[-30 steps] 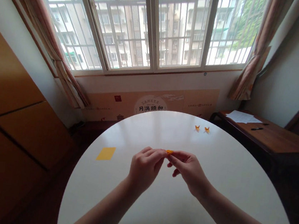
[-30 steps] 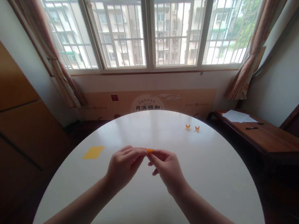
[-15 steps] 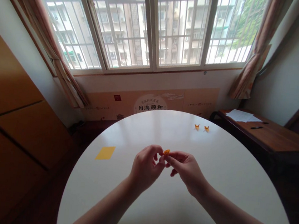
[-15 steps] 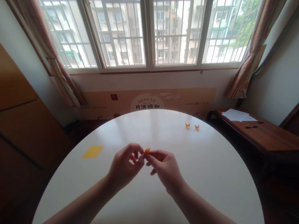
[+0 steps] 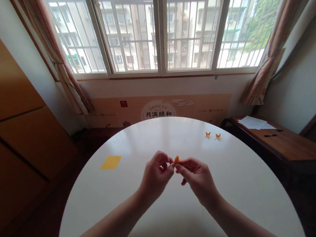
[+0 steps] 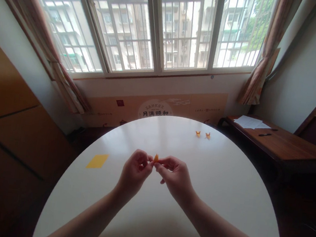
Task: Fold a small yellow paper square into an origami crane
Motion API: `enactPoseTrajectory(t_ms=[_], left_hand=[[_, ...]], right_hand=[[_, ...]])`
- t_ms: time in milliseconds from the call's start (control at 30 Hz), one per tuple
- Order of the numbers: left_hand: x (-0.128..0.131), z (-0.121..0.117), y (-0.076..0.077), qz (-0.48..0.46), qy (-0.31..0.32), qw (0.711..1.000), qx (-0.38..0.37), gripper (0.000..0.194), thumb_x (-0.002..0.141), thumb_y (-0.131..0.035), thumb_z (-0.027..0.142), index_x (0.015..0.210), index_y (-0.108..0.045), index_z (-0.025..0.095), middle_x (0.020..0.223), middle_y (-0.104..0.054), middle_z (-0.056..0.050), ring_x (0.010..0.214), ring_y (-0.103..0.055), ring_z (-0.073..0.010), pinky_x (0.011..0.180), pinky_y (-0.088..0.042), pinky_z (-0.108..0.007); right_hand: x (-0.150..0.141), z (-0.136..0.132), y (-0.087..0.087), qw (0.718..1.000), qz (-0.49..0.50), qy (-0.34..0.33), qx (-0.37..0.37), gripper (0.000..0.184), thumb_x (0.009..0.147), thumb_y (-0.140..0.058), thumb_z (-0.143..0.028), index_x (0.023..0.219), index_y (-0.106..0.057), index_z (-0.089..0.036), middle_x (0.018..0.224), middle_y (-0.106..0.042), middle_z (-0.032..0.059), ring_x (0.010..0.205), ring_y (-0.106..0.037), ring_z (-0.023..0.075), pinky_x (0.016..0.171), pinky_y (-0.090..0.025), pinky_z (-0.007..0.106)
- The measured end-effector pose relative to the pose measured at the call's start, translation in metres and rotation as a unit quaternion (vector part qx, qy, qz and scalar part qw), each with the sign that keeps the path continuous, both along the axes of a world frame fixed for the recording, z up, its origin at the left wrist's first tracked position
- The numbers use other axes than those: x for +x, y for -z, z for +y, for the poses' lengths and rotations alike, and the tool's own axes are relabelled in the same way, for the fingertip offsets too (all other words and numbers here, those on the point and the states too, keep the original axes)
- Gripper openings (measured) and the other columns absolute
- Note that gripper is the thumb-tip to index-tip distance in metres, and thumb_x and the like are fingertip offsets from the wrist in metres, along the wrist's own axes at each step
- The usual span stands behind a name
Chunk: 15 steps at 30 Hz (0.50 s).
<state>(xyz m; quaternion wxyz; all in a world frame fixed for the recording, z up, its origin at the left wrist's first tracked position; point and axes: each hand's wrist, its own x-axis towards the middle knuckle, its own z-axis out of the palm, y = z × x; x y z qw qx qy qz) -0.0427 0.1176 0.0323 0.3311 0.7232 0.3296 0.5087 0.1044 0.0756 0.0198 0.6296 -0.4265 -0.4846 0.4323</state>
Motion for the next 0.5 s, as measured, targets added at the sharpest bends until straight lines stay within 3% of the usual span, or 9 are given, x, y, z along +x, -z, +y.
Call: enactPoseTrajectory(t_ms=[500], left_hand=[[0.0021,-0.0030,-0.0026,-0.018,0.033,0.997,-0.073,0.014,0.085,-0.063,0.024,0.083,-0.050,0.020,0.077,-0.058,0.002,0.060,-0.050,-0.0095,0.048,-0.038,-0.019]], right_hand=[[-0.0024,0.0028,0.0009,0.999,0.047,0.022,0.013,0.031,0.078,-0.080,-0.039,0.080,-0.057,-0.019,0.067,-0.061,-0.0035,0.051,-0.051,0.0092,0.038,-0.044,0.018]])
